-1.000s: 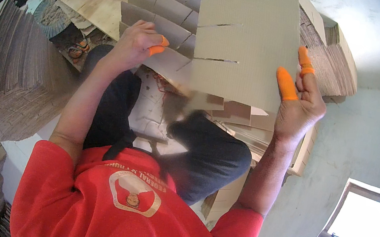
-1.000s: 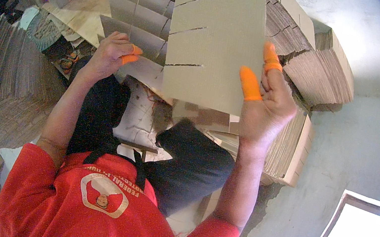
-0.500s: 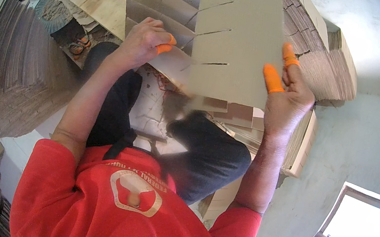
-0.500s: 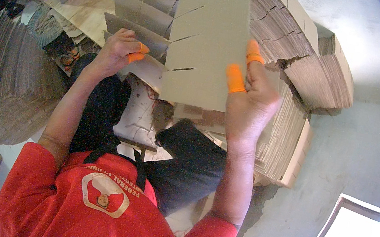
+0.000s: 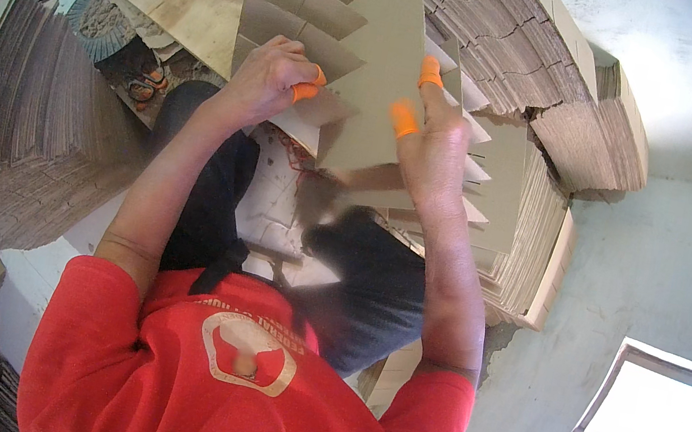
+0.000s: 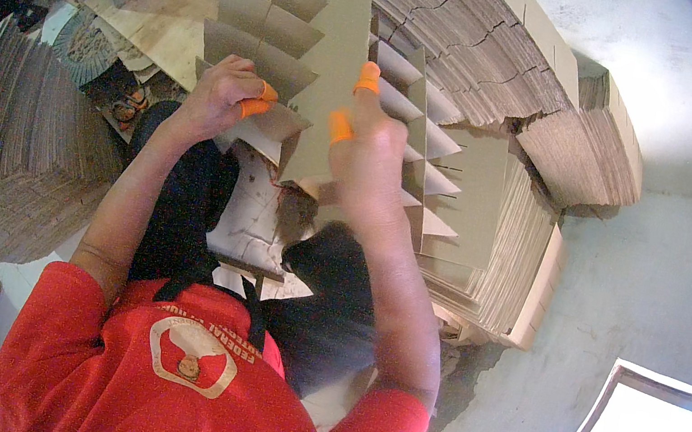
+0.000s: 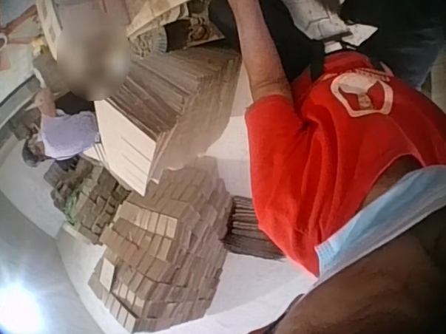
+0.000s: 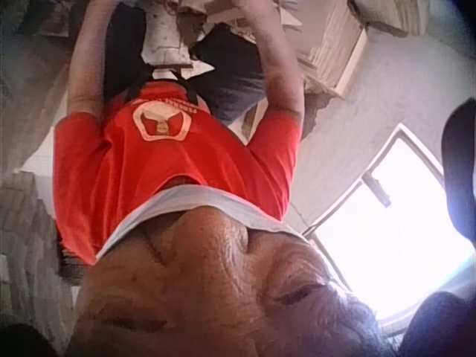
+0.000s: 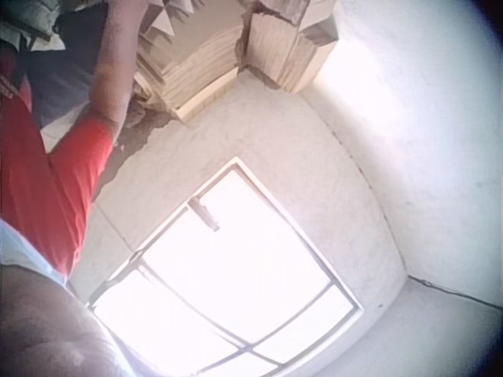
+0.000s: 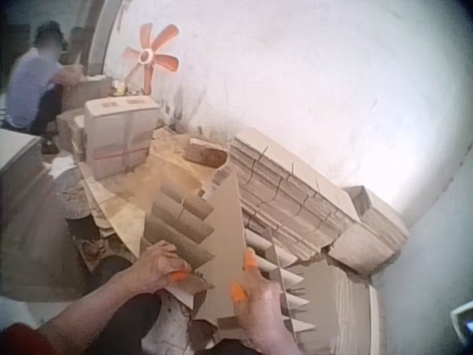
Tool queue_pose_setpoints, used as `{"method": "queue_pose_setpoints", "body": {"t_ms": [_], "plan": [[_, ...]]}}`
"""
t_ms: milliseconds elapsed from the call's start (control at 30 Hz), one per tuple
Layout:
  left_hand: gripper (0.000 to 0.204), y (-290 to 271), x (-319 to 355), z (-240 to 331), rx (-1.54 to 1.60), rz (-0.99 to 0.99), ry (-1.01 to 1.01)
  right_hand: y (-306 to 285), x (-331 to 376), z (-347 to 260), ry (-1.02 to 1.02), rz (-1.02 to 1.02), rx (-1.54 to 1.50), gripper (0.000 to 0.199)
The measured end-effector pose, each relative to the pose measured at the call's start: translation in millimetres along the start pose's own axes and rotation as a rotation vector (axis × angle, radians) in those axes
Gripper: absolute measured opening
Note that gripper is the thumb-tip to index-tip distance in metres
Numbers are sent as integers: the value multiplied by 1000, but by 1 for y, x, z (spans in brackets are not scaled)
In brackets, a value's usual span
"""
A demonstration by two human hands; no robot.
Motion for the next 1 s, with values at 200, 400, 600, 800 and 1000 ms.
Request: {"method": "queue_pose_setpoints", "body": {"t_ms": [200, 400, 600, 800, 1000], "plan": [[8, -2, 2, -4, -4, -9, -28, 3, 3, -20, -11, -181, 36, 65], [14, 1, -4, 2, 16, 27, 28, 68, 28, 9, 125, -496, 283, 66], [14, -6, -4, 2, 47, 26, 12, -4, 40, 36, 104, 28, 133, 51], [20, -1, -4, 1, 53, 6, -33, -114, 108, 219, 551, 326, 988, 57], [24, -4, -4, 1, 43, -28, -35, -115, 163, 286, 917, 119, 878, 57]]}}
Point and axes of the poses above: each hand's wrist, its own x-axis away from the middle knuckle, its own y-axis out of the palm, z = x × y, the point moved 4 cm from there along -x, towards the middle knuckle, and after that the axes turned 5 degrees about -x, right-handed, at the moved point
